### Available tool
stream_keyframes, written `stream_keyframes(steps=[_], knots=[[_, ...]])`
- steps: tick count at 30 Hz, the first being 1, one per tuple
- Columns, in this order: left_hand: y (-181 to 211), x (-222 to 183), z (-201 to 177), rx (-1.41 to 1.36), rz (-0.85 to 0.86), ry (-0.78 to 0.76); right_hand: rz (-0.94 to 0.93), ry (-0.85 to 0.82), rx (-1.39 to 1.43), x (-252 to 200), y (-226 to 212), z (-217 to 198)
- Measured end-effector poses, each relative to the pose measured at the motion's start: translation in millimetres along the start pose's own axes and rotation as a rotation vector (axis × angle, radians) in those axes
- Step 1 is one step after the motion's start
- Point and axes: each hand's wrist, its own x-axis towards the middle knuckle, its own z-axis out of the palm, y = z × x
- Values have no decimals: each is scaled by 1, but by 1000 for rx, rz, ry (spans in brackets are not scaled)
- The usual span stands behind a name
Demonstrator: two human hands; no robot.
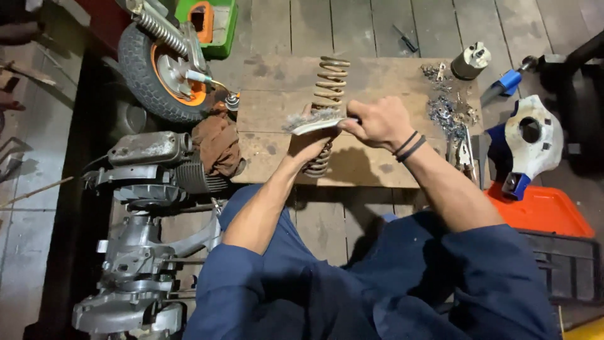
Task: The person holds a metal coil spring on a wooden workbench and scrubs it with a wire brush. They rotate the spring to clean different sections while continuing to scrub.
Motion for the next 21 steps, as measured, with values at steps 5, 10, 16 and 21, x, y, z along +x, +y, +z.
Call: stream_keyframes(steps=[5, 10, 16, 21], knots=[[8, -6, -13, 215, -5, 62, 26, -41, -76, -32, 61, 11], [41, -16, -16, 203, -156, 50, 113, -41, -96, -55, 91, 8], [141, -47, -12, 113, -292, -169, 34, -97, -36, 2, -27, -30], [8, -7, -11, 276, -76, 56, 119, -161, -123, -36, 54, 1]])
